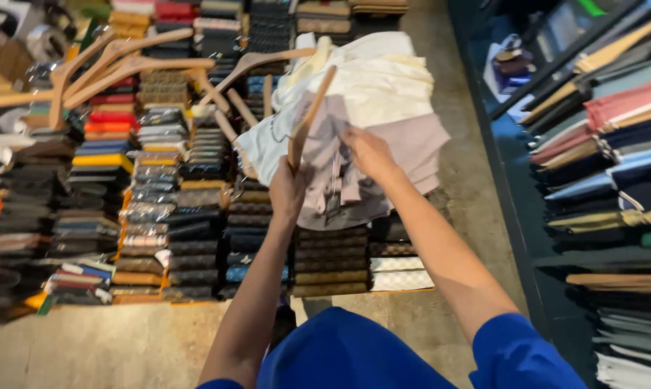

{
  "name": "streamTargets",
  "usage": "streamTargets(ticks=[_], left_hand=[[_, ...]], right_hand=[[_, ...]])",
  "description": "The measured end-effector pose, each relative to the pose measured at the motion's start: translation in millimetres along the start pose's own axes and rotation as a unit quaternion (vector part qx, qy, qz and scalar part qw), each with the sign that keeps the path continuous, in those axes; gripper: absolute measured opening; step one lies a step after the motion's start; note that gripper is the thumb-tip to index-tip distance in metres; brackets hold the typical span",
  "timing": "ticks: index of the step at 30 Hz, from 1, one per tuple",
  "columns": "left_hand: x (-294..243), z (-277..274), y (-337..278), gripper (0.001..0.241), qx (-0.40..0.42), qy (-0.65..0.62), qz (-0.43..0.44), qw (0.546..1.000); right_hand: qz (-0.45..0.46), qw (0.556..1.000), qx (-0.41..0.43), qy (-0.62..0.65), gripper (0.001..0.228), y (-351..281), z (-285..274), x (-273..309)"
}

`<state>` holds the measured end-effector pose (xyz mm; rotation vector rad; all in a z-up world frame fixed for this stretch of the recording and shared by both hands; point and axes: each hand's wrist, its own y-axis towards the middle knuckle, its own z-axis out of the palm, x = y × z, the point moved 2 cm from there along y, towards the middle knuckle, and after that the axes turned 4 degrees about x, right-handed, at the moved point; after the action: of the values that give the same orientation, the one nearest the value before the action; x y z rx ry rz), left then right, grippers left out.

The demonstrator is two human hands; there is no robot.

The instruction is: Hanging various shirts onto wooden hangers and organizing them on a clothing rack.

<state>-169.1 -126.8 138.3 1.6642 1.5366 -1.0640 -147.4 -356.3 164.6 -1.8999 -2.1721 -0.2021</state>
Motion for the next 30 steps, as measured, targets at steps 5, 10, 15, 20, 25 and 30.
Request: streamTargets(ticks=[5,10,15,20,25,30], left_hand=[[-67.4,-12.0,-40.2,0.035,0.089,0.055,0.032,0.994],[-34.7,6.7,-48.6,0.018,0.068,0.029,0.053,0.996],[-22.3,-11.6,-64.8,0.016,0.053,0.046,0.037,0.997],[-24.3,-6.6,-68.8,0.024,0.098,0.082,0.022,0.992],[-29.2,43.3,1.9,0.036,0.084,-0.029,0.091,0.992],[-137.4,7.7,1.3,0.041,0.077,-0.154,0.14,0.975]], right_hand=[[0.033,0.994,-0.101,-0.036,0.032,11.9,-31.1,-39.5],[0.08,0.992,-0.06,-0.079,0.025,21.1,-16.2,-66.1],[0.126,0.987,-0.046,-0.086,0.02,29.7,-8.8,-89.9],[0.091,0.992,-0.08,0.025,0.026,22.3,-31.8,-58.1],[-0.017,0.981,-0.113,0.154,0.033,-18.5,-86.7,40.3],[-0.273,0.918,-0.227,0.177,0.029,-40.1,-160.0,28.4]])
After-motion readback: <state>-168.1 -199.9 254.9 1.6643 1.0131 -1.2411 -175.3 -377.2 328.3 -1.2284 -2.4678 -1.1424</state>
